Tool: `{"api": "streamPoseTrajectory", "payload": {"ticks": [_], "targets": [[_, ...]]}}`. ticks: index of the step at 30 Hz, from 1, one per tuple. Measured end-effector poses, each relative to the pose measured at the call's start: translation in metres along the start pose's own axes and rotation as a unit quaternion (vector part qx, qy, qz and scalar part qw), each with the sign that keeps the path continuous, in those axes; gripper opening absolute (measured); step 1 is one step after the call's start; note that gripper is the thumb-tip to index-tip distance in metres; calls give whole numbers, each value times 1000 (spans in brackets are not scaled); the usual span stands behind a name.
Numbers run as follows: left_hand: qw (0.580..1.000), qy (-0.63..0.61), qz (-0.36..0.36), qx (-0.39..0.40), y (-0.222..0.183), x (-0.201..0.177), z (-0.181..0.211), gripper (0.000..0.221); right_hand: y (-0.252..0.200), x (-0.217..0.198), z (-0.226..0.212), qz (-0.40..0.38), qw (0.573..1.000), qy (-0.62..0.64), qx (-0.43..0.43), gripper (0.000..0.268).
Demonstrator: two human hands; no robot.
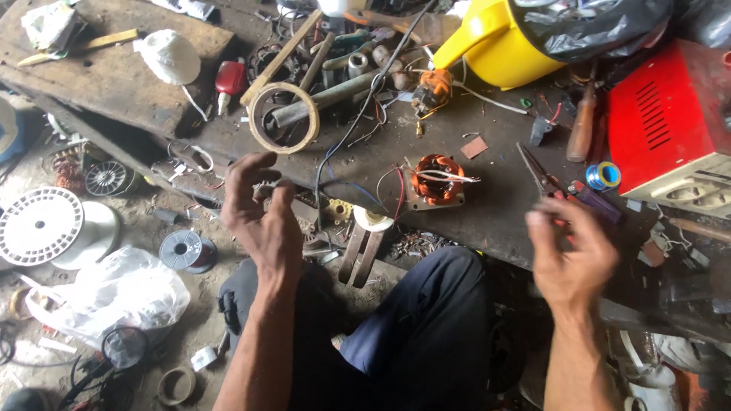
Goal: Finalizing a coil assembly by stripping wire ends and soldering them to the coil terminals on a workbench.
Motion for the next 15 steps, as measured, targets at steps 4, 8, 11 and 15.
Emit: {"api": "streamPoseTrajectory", "payload": {"ticks": [4, 8, 11, 15], "targets": [[999, 11, -14, -27, -2, 10, 5, 27, 22, 36, -2, -68, 995, 30, 60, 22], [999, 23, -32, -35, -3, 16, -6, 23, 40, 53, -19, -84, 996, 2, -27, 22], [998, 14, -38, -43, -2, 20, -9, 16, 45, 54, -23, -81, 996, -1, -45, 14], [997, 14, -52, -59, -2, 19, -14, 13, 48, 55, -28, -82, 994, 14, -66, 8]]}}
Point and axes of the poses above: each hand's wrist, its own y-axis towards the middle knuckle, its own x-axis out of the palm, z = x × y, the point moved 8 cm from there along y, towards the middle knuckle, and after that the axes turned 3 degrees about -z, right-handed, at the moved point
